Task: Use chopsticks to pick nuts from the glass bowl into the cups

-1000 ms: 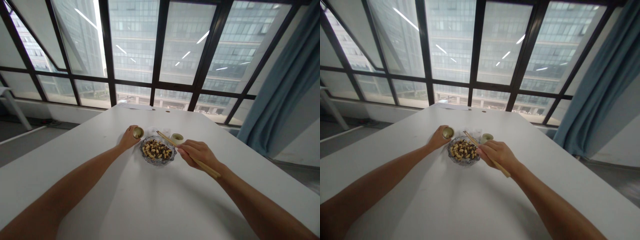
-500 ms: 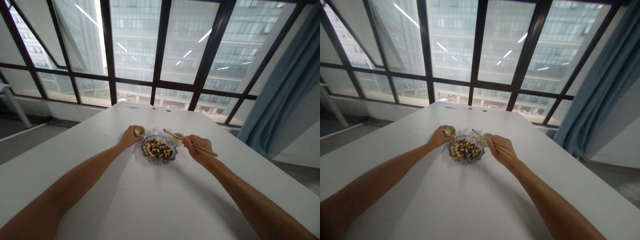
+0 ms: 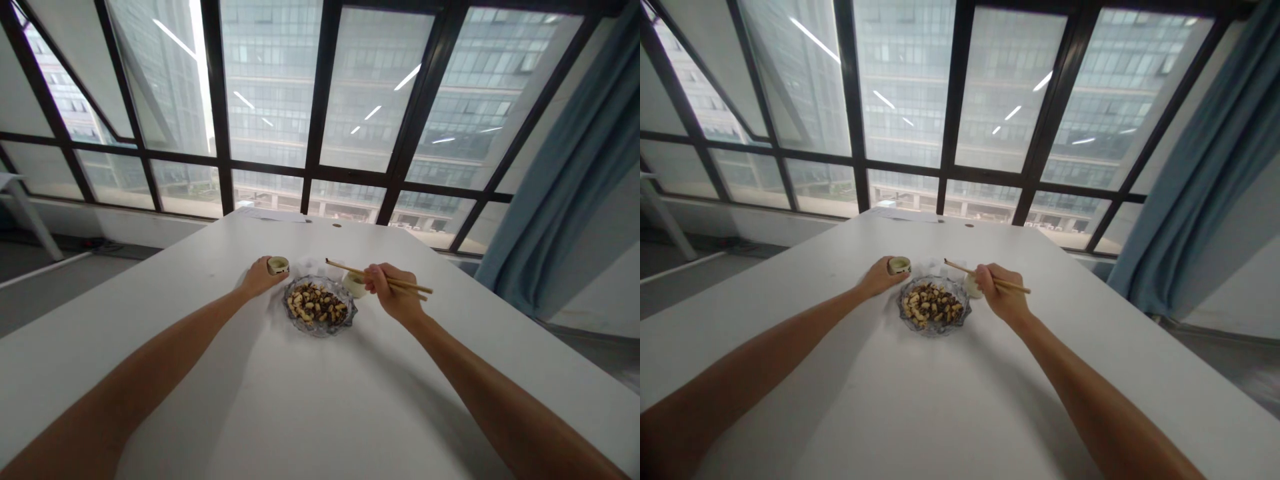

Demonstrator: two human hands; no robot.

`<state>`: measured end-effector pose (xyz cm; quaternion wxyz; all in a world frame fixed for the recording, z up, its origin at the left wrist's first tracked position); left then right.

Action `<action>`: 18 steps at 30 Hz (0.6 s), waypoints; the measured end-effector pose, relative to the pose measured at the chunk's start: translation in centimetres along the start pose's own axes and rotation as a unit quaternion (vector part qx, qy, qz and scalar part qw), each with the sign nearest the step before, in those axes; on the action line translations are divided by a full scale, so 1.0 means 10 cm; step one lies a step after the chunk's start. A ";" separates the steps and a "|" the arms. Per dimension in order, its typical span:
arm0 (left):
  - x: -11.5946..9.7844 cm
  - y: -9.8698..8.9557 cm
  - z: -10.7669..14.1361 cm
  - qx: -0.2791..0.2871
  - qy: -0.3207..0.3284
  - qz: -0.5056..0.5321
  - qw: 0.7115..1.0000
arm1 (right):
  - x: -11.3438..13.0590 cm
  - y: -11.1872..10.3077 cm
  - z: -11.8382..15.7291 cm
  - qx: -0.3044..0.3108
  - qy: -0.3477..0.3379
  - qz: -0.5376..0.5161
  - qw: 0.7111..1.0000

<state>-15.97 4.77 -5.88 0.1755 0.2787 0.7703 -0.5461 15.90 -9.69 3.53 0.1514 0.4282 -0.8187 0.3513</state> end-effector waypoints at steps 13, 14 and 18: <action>-0.93 0.24 -0.37 0.143 0.095 -0.132 0.976 | -0.28 -0.36 -0.26 -0.012 0.171 -0.214 0.962; -0.95 0.26 -0.38 0.146 0.092 -0.133 0.976 | -0.29 -0.36 -0.26 -0.011 0.170 -0.214 0.962; -1.01 0.26 -0.39 0.115 0.176 -0.128 0.969 | -0.31 -0.36 -0.27 -0.013 0.156 -0.216 0.964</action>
Point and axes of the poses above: each hand's wrist, its own z-axis away from the middle knuckle, its own y-axis out of the palm, x = y × z, the point moved 5 cm from there along -z, towards the middle knuckle, and after that the axes turned 2 degrees about x, right-handed, at the moved point
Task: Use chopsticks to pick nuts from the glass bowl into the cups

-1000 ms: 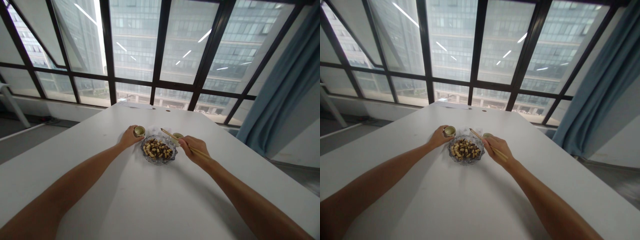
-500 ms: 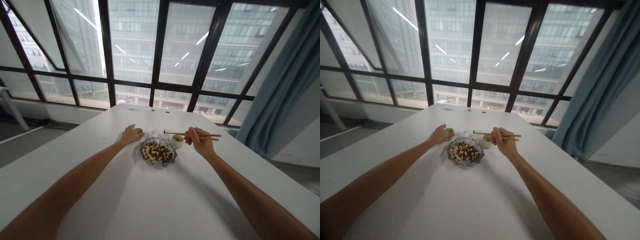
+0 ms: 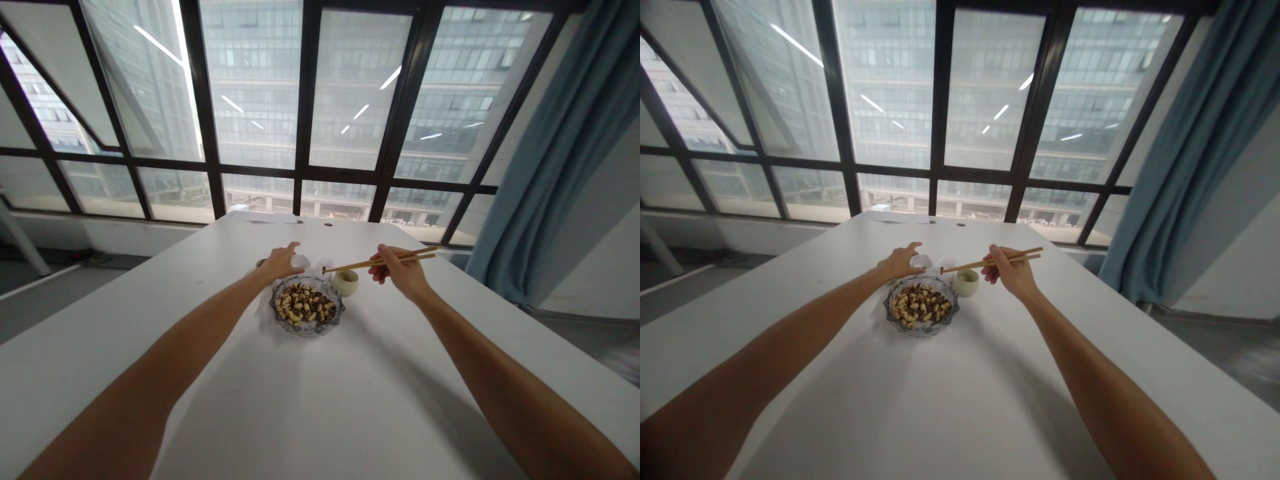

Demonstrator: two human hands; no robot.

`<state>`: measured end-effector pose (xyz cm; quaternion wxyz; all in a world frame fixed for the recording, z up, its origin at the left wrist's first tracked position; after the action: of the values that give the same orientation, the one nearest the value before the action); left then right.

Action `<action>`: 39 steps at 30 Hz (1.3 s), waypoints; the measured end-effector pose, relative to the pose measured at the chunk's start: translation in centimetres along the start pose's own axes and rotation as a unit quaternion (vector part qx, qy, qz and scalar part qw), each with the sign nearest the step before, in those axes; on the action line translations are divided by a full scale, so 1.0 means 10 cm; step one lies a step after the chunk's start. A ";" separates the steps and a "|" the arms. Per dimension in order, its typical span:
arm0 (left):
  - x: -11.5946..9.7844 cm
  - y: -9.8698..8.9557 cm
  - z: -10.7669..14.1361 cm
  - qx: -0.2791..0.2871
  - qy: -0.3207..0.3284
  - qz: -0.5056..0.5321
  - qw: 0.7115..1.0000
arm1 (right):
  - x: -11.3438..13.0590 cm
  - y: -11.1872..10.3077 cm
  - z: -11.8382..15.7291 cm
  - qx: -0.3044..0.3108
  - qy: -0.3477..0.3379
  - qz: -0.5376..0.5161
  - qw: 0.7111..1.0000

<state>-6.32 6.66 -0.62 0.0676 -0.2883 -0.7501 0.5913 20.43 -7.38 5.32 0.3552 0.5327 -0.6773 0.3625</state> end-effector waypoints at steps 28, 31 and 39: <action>0.10 0.05 0.00 -0.017 -0.001 -0.035 0.999 | 0.20 0.31 0.23 0.137 0.028 0.139 0.980; 0.22 0.02 0.10 -0.055 -0.003 -0.018 0.998 | 0.22 0.33 0.25 0.191 0.028 0.155 0.969; 0.84 0.08 0.68 -0.143 -0.149 0.087 0.975 | 0.06 0.54 0.31 0.259 0.061 0.104 0.958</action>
<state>-15.91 5.33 -5.38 -0.1386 -0.2673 -0.8009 0.5176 14.69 -9.42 3.73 0.2059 0.5103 -0.5886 0.5922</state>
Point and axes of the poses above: each hand's wrist, its own z-axis away from the middle knuckle, its own y-axis out of the palm, x = y × z, the point moved 5 cm from there along -z, towards the middle knuckle, and after that the axes turned 2 degrees about x, right-handed, at the moved point
